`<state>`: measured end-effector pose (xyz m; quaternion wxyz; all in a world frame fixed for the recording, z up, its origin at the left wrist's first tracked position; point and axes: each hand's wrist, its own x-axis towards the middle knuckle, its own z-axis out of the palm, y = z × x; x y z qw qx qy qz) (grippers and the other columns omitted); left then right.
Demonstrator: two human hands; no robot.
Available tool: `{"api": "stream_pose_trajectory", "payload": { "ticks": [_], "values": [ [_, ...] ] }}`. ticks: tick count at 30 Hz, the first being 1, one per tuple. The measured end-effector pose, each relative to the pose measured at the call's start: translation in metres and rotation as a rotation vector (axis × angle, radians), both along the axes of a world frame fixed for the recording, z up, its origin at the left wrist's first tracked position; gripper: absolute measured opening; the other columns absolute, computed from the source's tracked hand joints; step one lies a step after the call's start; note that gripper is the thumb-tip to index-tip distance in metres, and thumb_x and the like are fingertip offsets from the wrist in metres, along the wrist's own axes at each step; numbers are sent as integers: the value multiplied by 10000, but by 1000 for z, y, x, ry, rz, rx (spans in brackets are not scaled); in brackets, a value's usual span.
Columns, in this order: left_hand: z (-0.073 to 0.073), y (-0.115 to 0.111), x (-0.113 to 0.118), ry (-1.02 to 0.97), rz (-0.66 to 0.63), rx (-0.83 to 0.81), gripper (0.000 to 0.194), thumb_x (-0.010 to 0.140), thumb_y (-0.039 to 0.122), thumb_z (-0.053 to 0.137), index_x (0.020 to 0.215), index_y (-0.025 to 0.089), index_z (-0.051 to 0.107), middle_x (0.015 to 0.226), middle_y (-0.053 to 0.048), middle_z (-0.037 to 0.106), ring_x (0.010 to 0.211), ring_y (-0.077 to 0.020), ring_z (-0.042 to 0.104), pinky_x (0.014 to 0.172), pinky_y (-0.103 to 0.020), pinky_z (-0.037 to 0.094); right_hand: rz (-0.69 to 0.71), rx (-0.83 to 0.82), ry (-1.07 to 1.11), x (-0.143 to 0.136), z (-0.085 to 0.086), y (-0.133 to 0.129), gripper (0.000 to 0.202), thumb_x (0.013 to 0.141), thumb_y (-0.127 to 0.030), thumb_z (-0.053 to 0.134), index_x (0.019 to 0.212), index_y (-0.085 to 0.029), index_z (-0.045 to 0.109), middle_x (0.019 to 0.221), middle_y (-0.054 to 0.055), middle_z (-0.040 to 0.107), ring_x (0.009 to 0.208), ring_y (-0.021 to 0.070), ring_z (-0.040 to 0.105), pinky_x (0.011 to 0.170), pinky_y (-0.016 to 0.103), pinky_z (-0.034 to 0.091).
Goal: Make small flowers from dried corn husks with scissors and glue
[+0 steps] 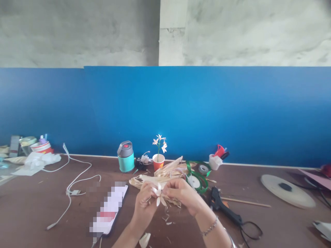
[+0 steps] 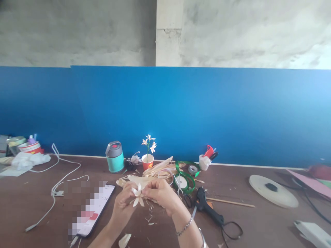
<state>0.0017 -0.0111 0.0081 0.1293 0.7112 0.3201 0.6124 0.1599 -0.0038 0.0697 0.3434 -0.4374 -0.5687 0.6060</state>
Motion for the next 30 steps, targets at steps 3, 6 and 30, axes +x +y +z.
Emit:
{"api": "stream_pose_trajectory", "payload": {
  "ticks": [3, 6, 30],
  "values": [
    [0, 0, 1, 8, -62, -23, 214, 816, 178, 582, 607, 198, 542, 613, -15, 578, 685, -172, 531, 657, -293, 460, 12, 20, -9, 3, -2, 0, 277, 644, -386, 704, 591, -158, 556, 433, -71, 433, 412, 46, 276, 425, 220, 143],
    [1, 0, 1, 7, -35, -10, 202, 814, 160, 579, 617, 201, 554, 610, -13, 582, 685, -173, 537, 659, -293, 461, 11, 34, -17, 4, -2, 1, 293, 642, -398, 715, 589, -150, 568, 452, -62, 451, 427, 48, 291, 430, 215, 163],
    [-9, -1, -2, 163, 527, 164, 185, 809, 205, 564, 635, 230, 621, 683, 2, 671, 742, -194, 591, 731, -339, 379, -376, 1144, -745, -36, -10, -26, 116, 701, -99, 562, 664, -195, 510, 702, 2, 596, 734, 176, 519, 721, 321, 304]
  ]
}}
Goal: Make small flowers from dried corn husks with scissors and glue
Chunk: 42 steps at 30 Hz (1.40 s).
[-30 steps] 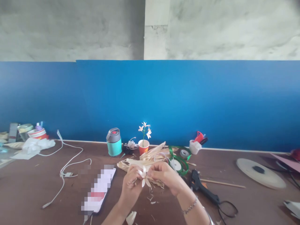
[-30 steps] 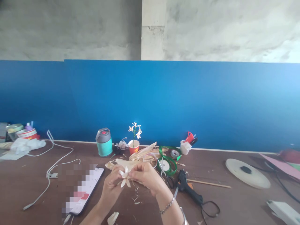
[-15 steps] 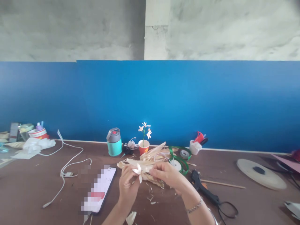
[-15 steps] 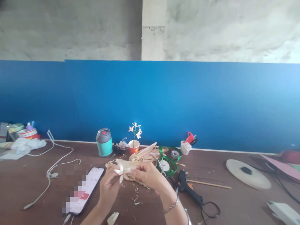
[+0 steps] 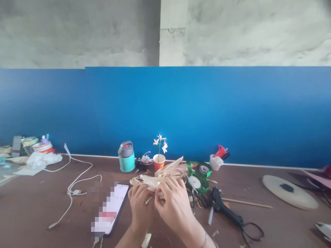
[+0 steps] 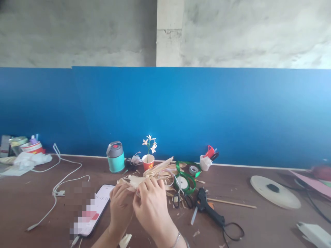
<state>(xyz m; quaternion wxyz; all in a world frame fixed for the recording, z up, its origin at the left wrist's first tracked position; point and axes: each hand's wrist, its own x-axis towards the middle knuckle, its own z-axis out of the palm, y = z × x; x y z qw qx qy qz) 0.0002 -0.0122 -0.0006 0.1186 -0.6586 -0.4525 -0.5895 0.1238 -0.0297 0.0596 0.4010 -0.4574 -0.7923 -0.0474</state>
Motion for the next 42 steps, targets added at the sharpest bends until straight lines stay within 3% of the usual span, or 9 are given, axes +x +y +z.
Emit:
{"api": "stream_pose_trajectory", "payload": {
  "ticks": [5, 12, 18, 20, 23, 26, 30, 33, 42],
  "values": [
    [4, -5, 4, -36, -6, -77, 246, 820, 225, 554, 576, 218, 574, 635, 6, 639, 706, -192, 570, 710, -336, 364, -31, 87, -35, -3, -9, 5, 159, 763, -95, 520, 639, -187, 481, 687, 1, 567, 721, 163, 487, 710, 319, 272],
    [4, -3, 4, -109, -33, -160, 247, 804, 207, 544, 558, 218, 573, 599, 6, 624, 666, -195, 565, 673, -335, 366, 63, 160, -58, 0, -25, 13, 189, 833, -109, 487, 659, -182, 501, 676, -5, 554, 696, 148, 458, 691, 311, 254],
    [-2, 2, 0, -264, -150, -270, 202, 745, 248, 583, 548, 209, 563, 600, 4, 593, 667, -204, 546, 679, -333, 395, 220, 123, -24, 5, -10, 7, 144, 847, -224, 534, 713, -187, 572, 697, -3, 589, 710, 153, 498, 706, 313, 283],
    [-2, 4, -1, -333, -258, -338, 208, 756, 280, 585, 562, 206, 569, 611, 2, 580, 673, -201, 534, 681, -325, 405, 249, 66, 66, 9, -2, 6, 105, 817, -281, 574, 767, -193, 601, 735, 9, 607, 740, 170, 522, 724, 318, 313],
    [-3, 6, -1, -427, -475, -432, 187, 766, 293, 604, 608, 194, 611, 696, -17, 609, 727, -200, 543, 714, -314, 422, 170, -24, 348, 17, 6, 12, 132, 855, -215, 483, 816, -188, 606, 794, 38, 638, 772, 179, 552, 750, 319, 368],
    [-5, 8, 1, -500, -642, -483, 139, 732, 267, 656, 623, 182, 648, 769, -35, 626, 794, -209, 555, 759, -315, 429, 141, -305, 563, 26, 7, 23, 161, 836, -253, 488, 814, -175, 627, 795, 52, 657, 745, 184, 567, 681, 290, 410],
    [-3, 7, 2, -609, -665, -527, 132, 698, 248, 689, 597, 173, 650, 747, -29, 607, 793, -202, 544, 758, -301, 427, 226, -781, 666, 34, 4, 32, 145, 737, -246, 569, 830, -160, 640, 793, 43, 667, 751, 183, 594, 669, 276, 439],
    [3, 4, 3, -671, -673, -577, 127, 694, 279, 694, 640, 168, 667, 764, -36, 613, 796, -206, 547, 734, -292, 433, 344, -995, 683, 35, 0, 30, 254, 669, -214, 647, 920, -174, 626, 838, 29, 677, 756, 171, 604, 670, 266, 448],
    [8, 1, 3, -668, -654, -560, 150, 690, 246, 691, 576, 166, 637, 711, -11, 576, 740, -178, 537, 697, -270, 420, 379, -866, 489, 30, -2, 28, 277, 646, -93, 598, 915, -148, 641, 689, -22, 589, 587, 90, 442, 536, 202, 344]
  ]
}}
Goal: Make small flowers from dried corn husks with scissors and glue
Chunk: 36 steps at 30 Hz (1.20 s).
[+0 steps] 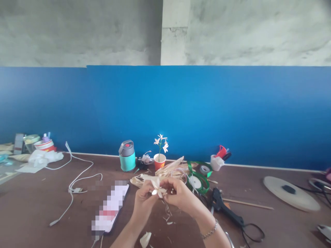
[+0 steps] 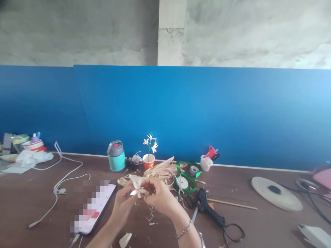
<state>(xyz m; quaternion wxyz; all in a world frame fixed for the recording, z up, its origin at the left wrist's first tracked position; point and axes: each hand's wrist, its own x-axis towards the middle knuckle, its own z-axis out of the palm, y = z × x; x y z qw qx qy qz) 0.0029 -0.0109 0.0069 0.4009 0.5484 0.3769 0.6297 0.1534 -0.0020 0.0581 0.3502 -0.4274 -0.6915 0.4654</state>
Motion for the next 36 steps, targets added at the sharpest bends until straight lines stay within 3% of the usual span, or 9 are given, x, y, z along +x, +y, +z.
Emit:
{"api": "stream_pose_trajectory", "payload": {
  "ticks": [7, 13, 20, 32, 36],
  "values": [
    [4, -1, 0, 31, -45, 14, 159, 696, 257, 701, 573, 170, 647, 727, -17, 572, 760, -179, 541, 715, -264, 418, 22, 67, 17, -1, -2, 1, 227, 637, -66, 586, 835, -162, 643, 660, -29, 586, 586, 93, 451, 532, 196, 345],
    [5, -1, 1, 75, -83, 33, 174, 734, 315, 683, 643, 167, 669, 734, -28, 570, 753, -179, 538, 707, -266, 428, -44, 90, 32, -3, 2, 0, 152, 639, -62, 584, 742, -170, 615, 653, -23, 597, 590, 104, 484, 528, 194, 363],
    [-1, 1, 1, 71, 15, -41, 188, 761, 351, 647, 782, 165, 629, 750, -22, 623, 719, -171, 544, 687, -253, 433, -142, 173, -64, -7, 0, 1, 260, 670, -87, 557, 904, -178, 626, 701, -10, 626, 593, 117, 510, 545, 209, 391],
    [7, -3, 2, 134, 75, 24, 225, 747, 369, 638, 659, 162, 625, 696, -12, 574, 664, -161, 529, 632, -246, 424, -68, 245, -15, -11, -1, -1, 216, 632, -40, 492, 761, -182, 592, 716, -5, 629, 666, 143, 553, 611, 222, 423],
    [6, -4, 1, 139, 100, 26, 202, 743, 345, 643, 651, 168, 612, 701, -6, 566, 677, -162, 531, 631, -247, 422, -47, 169, -13, -5, 1, 1, 227, 629, -57, 520, 791, -180, 619, 739, 0, 647, 678, 145, 551, 610, 229, 423]
  ]
}}
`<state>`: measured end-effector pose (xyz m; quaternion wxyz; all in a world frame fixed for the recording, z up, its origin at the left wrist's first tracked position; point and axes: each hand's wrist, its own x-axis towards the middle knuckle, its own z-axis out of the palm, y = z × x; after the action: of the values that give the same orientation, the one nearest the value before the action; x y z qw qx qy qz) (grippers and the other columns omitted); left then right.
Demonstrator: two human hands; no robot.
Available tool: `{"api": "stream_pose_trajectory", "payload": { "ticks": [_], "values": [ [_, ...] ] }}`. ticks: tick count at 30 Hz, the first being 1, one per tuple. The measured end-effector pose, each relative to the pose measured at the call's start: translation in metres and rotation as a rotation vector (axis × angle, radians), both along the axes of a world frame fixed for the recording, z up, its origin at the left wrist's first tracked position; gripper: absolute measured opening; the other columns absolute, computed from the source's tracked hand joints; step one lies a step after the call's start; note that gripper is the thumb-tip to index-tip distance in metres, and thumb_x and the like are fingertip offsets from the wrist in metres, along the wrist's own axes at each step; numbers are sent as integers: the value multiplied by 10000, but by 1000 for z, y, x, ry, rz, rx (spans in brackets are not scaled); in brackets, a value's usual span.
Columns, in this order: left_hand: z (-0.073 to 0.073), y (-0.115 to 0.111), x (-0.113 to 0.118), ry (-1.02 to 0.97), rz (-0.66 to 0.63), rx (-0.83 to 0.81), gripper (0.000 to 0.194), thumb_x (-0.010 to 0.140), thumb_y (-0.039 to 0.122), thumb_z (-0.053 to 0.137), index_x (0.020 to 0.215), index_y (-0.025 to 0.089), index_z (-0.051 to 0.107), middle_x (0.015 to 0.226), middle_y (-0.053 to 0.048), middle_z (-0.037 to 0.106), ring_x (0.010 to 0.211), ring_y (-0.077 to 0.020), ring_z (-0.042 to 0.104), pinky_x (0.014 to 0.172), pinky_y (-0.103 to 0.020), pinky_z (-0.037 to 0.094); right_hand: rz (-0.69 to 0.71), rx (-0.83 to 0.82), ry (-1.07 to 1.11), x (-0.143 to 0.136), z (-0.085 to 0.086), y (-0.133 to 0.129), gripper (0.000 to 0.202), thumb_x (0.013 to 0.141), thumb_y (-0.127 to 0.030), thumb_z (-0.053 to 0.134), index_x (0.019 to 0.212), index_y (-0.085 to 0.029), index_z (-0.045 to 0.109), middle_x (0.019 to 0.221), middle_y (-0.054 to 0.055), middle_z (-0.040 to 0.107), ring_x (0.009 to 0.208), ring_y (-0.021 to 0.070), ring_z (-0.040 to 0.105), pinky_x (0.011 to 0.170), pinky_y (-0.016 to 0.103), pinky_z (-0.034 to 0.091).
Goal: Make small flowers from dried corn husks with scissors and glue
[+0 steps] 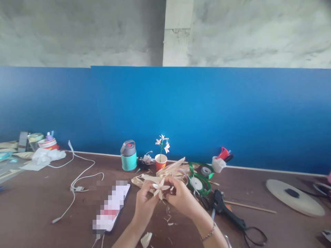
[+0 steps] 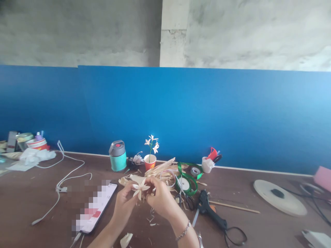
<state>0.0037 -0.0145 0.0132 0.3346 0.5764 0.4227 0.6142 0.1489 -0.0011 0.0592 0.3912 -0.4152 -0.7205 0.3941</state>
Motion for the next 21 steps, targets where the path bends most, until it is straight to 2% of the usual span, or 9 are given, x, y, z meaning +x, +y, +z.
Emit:
{"api": "stream_pose_trajectory", "payload": {
  "ticks": [5, 7, 9, 14, 21],
  "values": [
    [-3, 1, 0, 18, 11, 23, 173, 731, 311, 657, 645, 173, 597, 687, -1, 556, 680, -160, 521, 626, -245, 418, -44, -283, 146, 12, 10, 1, 162, 726, -217, 557, 834, -165, 666, 763, 19, 656, 633, 124, 533, 584, 233, 413],
    [-4, 1, 0, 23, 2, 39, 165, 734, 309, 657, 653, 174, 607, 691, -4, 565, 670, -157, 522, 626, -247, 421, 13, -301, 200, 13, 15, -2, 207, 774, -333, 566, 799, -158, 675, 727, 18, 637, 623, 116, 518, 582, 228, 399],
    [-5, 2, 0, 27, 1, 55, 172, 748, 314, 646, 655, 174, 609, 694, -9, 571, 674, -159, 528, 638, -254, 427, 57, -307, 210, 11, 18, -4, 258, 769, -399, 595, 721, -154, 658, 658, 6, 603, 591, 107, 491, 560, 222, 377],
    [-5, 1, 0, 49, 14, 68, 156, 746, 293, 638, 649, 180, 596, 712, -18, 580, 718, -175, 541, 671, -264, 430, -35, -368, 183, 3, 13, -5, 224, 688, -331, 653, 580, -166, 548, 508, -42, 496, 463, 70, 376, 458, 203, 282],
    [-4, 2, -1, 75, 31, 60, 166, 739, 341, 635, 686, 187, 606, 718, -18, 592, 720, -187, 547, 683, -271, 429, -16, -446, 182, 3, 7, -3, 193, 652, -314, 652, 581, -171, 544, 486, -47, 505, 423, 57, 357, 422, 192, 248]
  ]
}}
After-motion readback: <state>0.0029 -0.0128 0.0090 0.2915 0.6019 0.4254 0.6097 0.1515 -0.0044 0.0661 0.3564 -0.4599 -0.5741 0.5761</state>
